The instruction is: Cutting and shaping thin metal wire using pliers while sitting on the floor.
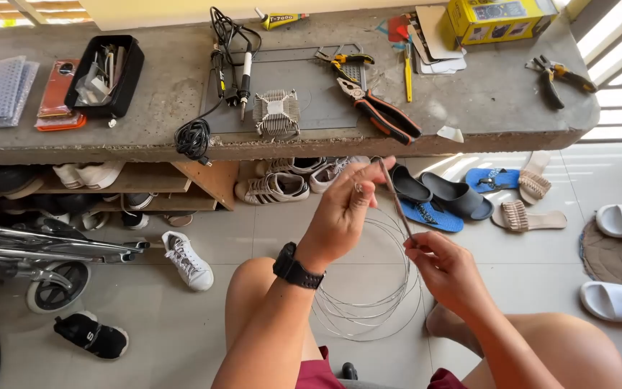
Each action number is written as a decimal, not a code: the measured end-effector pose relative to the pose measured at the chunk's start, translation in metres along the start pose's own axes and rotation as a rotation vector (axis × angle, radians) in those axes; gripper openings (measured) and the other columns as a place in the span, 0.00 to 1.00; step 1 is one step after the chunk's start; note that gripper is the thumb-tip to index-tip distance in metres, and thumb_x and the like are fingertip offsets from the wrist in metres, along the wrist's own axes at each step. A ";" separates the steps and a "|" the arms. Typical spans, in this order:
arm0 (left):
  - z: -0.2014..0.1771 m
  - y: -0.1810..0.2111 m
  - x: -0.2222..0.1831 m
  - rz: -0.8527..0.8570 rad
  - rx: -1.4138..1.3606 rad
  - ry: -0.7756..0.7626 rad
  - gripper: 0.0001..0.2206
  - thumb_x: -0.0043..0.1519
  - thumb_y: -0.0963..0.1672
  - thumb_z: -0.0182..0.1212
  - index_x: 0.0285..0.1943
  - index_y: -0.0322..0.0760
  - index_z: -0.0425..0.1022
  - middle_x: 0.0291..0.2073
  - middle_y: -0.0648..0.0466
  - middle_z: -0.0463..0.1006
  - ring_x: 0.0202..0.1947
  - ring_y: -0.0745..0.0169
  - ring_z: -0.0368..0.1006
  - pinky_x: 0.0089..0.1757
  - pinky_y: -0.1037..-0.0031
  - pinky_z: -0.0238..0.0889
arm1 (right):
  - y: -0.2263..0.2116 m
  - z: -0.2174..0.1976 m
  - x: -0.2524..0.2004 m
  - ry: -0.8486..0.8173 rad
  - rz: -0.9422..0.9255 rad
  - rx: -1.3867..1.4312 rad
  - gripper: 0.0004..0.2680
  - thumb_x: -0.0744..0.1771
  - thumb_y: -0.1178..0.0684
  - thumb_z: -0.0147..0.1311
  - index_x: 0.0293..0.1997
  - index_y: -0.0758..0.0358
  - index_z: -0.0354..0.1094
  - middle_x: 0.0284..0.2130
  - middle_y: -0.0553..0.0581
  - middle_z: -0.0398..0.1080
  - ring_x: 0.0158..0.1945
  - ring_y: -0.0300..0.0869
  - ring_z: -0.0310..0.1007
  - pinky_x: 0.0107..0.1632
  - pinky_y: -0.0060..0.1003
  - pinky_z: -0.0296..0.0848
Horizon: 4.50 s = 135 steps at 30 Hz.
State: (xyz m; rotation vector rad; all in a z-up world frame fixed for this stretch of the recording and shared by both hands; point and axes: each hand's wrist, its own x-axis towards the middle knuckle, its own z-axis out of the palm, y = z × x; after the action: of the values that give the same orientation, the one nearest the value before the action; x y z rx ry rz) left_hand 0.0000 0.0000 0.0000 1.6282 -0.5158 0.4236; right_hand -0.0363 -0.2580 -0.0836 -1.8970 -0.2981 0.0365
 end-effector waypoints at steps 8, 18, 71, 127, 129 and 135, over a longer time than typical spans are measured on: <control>-0.005 0.007 0.016 0.206 0.440 0.123 0.17 0.81 0.49 0.60 0.77 0.51 0.82 0.47 0.57 0.85 0.54 0.52 0.83 0.57 0.62 0.77 | -0.011 0.032 0.010 -0.079 0.065 0.014 0.07 0.71 0.63 0.63 0.52 0.64 0.86 0.42 0.62 0.84 0.53 0.53 0.92 0.56 0.59 0.88; -0.005 -0.021 0.025 -0.120 -0.098 -0.158 0.27 0.78 0.42 0.51 0.89 0.37 0.65 0.51 0.46 0.77 0.63 0.46 0.78 0.65 0.49 0.72 | -0.021 0.050 0.010 -0.206 0.196 0.233 0.13 0.72 0.68 0.58 0.63 0.65 0.81 0.44 0.63 0.86 0.49 0.48 0.89 0.53 0.53 0.92; 0.106 -0.063 0.033 -1.032 -1.086 0.101 0.12 0.74 0.51 0.72 0.55 0.44 0.88 0.33 0.61 0.80 0.32 0.68 0.77 0.42 0.73 0.75 | -0.075 -0.031 -0.087 0.215 0.208 0.511 0.23 0.70 0.66 0.48 0.76 0.58 0.70 0.23 0.58 0.65 0.15 0.43 0.71 0.12 0.35 0.71; 0.014 0.023 -0.041 -0.535 -0.244 -0.090 0.09 0.76 0.44 0.59 0.53 0.33 0.84 0.37 0.58 0.79 0.34 0.71 0.73 0.40 0.78 0.73 | -0.076 0.052 -0.086 0.167 0.289 0.787 0.04 0.75 0.61 0.56 0.56 0.66 0.71 0.22 0.57 0.68 0.19 0.37 0.58 0.19 0.28 0.52; 0.015 0.030 -0.042 -0.546 -0.263 -0.036 0.09 0.75 0.45 0.62 0.50 0.33 0.84 0.33 0.57 0.81 0.33 0.70 0.75 0.38 0.79 0.70 | -0.068 0.058 -0.086 0.193 0.243 0.812 0.05 0.74 0.63 0.57 0.56 0.66 0.72 0.26 0.59 0.71 0.24 0.37 0.61 0.23 0.29 0.59; 0.011 0.034 -0.054 -0.574 -0.122 0.006 0.05 0.69 0.41 0.73 0.49 0.32 0.86 0.32 0.56 0.84 0.30 0.70 0.78 0.34 0.79 0.71 | -0.070 0.085 -0.091 0.268 0.252 0.680 0.05 0.72 0.65 0.59 0.51 0.65 0.73 0.31 0.55 0.73 0.24 0.35 0.65 0.21 0.29 0.57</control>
State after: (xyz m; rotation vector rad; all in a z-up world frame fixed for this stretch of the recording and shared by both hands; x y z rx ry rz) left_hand -0.0645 -0.0091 -0.0030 1.5719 -0.0526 -0.0313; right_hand -0.1517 -0.1782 -0.0579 -1.2315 0.1320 0.0453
